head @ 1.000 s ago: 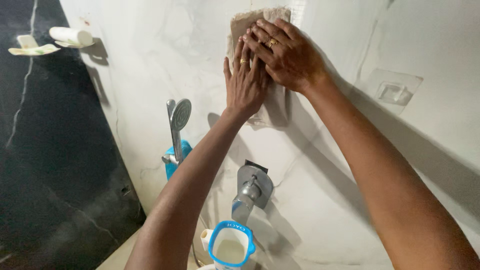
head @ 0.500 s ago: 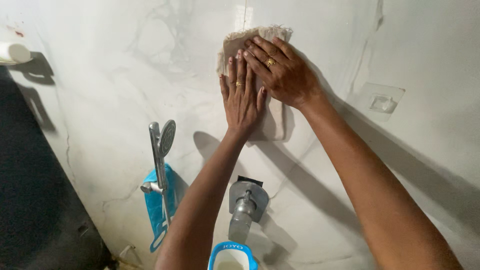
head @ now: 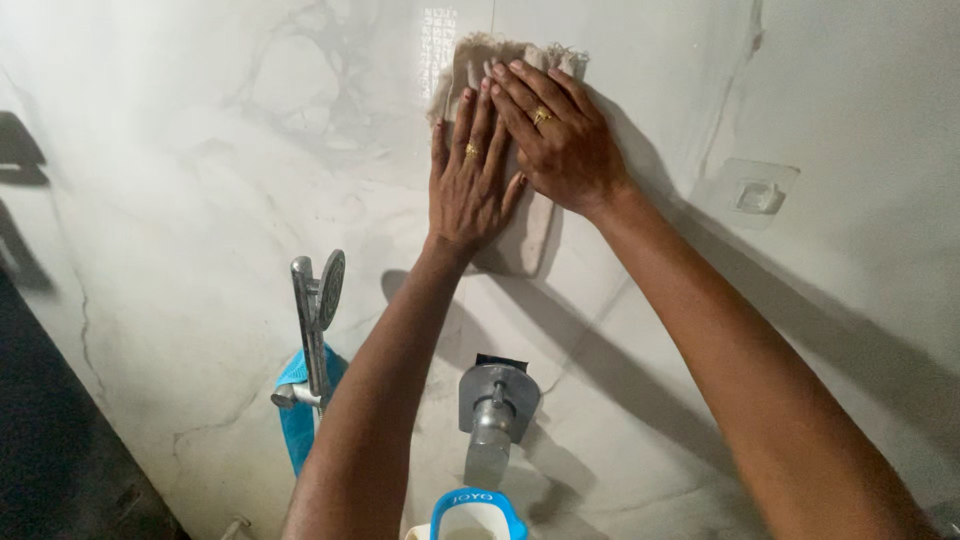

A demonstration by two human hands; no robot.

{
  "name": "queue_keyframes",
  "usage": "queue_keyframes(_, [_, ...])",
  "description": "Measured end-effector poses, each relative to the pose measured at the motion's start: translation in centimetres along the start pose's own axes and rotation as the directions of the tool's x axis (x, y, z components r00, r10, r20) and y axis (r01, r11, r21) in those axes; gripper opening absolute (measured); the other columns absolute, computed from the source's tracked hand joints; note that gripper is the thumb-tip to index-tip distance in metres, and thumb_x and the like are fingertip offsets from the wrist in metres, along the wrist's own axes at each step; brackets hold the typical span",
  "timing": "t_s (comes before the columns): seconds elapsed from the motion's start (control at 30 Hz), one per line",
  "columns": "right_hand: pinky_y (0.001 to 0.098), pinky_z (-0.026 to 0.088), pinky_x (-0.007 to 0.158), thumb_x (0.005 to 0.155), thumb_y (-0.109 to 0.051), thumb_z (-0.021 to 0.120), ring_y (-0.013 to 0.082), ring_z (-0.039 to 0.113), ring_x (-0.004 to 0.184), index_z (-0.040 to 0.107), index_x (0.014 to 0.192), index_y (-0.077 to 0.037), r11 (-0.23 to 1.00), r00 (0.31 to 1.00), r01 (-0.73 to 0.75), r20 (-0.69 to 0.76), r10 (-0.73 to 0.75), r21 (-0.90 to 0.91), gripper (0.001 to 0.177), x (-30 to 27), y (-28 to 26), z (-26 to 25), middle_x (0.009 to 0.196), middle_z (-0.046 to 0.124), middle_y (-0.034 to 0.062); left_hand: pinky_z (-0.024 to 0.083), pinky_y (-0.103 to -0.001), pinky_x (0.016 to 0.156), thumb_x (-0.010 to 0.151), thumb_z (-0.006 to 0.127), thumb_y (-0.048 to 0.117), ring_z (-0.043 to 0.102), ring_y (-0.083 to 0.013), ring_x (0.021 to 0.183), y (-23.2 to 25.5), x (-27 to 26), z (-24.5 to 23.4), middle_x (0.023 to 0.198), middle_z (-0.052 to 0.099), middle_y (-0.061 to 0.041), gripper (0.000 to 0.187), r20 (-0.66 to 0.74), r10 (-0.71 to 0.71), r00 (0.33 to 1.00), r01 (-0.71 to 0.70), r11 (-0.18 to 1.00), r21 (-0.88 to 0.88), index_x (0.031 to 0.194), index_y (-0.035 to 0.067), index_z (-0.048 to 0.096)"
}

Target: The person wipes a tiled bathroom wall with a cloth, moving it in circular and horizontal motions around fixtures and wall-mounted hooks.

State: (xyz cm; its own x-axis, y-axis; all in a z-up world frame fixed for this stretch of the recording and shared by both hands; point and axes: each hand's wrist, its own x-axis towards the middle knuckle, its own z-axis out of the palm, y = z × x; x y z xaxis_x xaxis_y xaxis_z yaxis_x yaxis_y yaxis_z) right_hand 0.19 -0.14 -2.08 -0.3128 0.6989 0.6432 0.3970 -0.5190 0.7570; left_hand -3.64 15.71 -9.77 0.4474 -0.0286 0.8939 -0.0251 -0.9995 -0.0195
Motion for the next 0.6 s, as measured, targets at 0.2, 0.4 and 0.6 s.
queue_keyframes(0.2, [0.0509, 0.027, 0.128, 0.106, -0.017, 0.054, 0.0301, 0.043, 0.149, 0.055, 0.150, -0.003, 0.964, 0.971, -0.234, -0.021, 0.238, 0.127, 0.046, 1.0, -3.1, 1.7, 0.154, 0.056, 0.0141, -0.001, -0.048, 0.131, 0.110, 0.027, 0.056, 0.006, -0.0238, 0.162, -0.8, 0.5, 0.0, 0.175, 0.010, -0.009, 0.072, -0.037, 0.048, 0.998, -0.048, 0.999, -0.018, 0.168, 0.015, 0.016])
queue_keyframes(0.4, [0.0563, 0.015, 0.130, 0.111, -0.032, 0.043, 0.0313, 0.032, 0.155, 0.050, 0.153, -0.007, 0.893, 0.900, -0.421, -0.050, 0.433, 0.159, 0.050, 1.5, -6.6, 3.1, 0.160, 0.047, 0.0143, 0.000, -0.048, 0.130, 0.108, 0.030, 0.055, 0.006, -0.0237, 0.160, -0.7, 0.3, -0.4, 0.173, 0.010, -0.010, 0.073, 0.011, 0.029, 1.000, -0.029, 0.998, -0.058, 0.166, 0.015, 0.014])
queue_keyframes(0.6, [0.0529, 0.012, 0.134, 0.111, -0.039, 0.038, 0.0276, 0.029, 0.158, 0.046, 0.154, -0.009, 0.842, 0.858, -0.466, -0.091, 0.505, 0.272, 0.053, 1.5, -7.1, 3.6, 0.163, 0.045, 0.0125, 0.001, -0.047, 0.133, 0.110, 0.032, 0.055, 0.006, -0.0204, 0.162, -1.2, 0.4, -0.3, 0.175, 0.011, -0.006, 0.072, -0.042, 0.044, 0.998, -0.048, 0.992, -0.114, 0.168, 0.017, 0.014])
